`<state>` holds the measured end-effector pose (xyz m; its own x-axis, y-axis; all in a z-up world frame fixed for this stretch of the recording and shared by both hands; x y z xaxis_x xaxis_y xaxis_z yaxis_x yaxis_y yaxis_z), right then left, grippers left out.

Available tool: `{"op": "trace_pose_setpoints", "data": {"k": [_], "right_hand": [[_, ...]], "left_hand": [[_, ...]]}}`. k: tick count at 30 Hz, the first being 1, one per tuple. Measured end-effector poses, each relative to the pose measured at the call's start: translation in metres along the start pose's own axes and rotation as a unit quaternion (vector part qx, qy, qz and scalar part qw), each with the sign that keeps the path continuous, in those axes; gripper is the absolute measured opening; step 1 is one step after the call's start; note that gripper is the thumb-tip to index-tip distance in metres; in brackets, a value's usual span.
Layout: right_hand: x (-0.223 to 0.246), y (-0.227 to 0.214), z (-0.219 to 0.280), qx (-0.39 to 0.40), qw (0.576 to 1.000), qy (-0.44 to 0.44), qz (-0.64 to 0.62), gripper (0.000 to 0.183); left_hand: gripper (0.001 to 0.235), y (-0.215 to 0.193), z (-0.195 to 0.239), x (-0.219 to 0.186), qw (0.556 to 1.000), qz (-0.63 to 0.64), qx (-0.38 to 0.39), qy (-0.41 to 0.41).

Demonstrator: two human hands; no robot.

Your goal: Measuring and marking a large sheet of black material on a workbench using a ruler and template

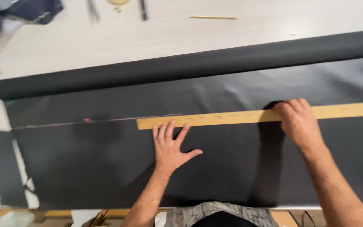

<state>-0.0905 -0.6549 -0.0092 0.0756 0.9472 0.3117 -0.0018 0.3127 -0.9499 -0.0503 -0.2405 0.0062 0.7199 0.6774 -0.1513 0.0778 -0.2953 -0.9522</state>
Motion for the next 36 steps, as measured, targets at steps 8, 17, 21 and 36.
{"op": "trace_pose_setpoints", "data": {"k": [8, 17, 21, 36], "right_hand": [[0.059, 0.027, 0.006, -0.076, 0.997, 0.007, 0.019, 0.013], [0.215, 0.084, -0.038, -0.064, 0.993, -0.054, -0.089, 0.013], [0.282, 0.132, -0.054, -0.051, 0.988, -0.07, -0.125, 0.048], [0.299, 0.044, -0.003, -0.019, 0.957, -0.089, -0.276, 0.029]], "left_hand": [[0.099, -0.002, 0.0, -0.001, 0.999, 0.016, -0.03, -0.006], [0.094, 0.006, 0.009, -0.001, 0.999, 0.043, -0.028, -0.012], [0.094, 0.032, 0.031, 0.0, 0.997, 0.07, -0.024, -0.014], [0.063, 0.032, 0.025, 0.006, 0.998, 0.039, -0.053, 0.016]]}}
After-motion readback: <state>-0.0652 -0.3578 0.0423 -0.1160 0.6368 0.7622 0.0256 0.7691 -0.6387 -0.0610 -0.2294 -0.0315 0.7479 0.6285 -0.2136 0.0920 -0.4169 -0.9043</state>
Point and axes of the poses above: each hand's wrist, its own z-axis away from the middle knuckle, its own y-axis out of the palm, x = y × z, the point moved 2 cm from there along -z, towards the middle knuckle, and after that the axes turned 13 degrees about y, right-handed, at the moved point
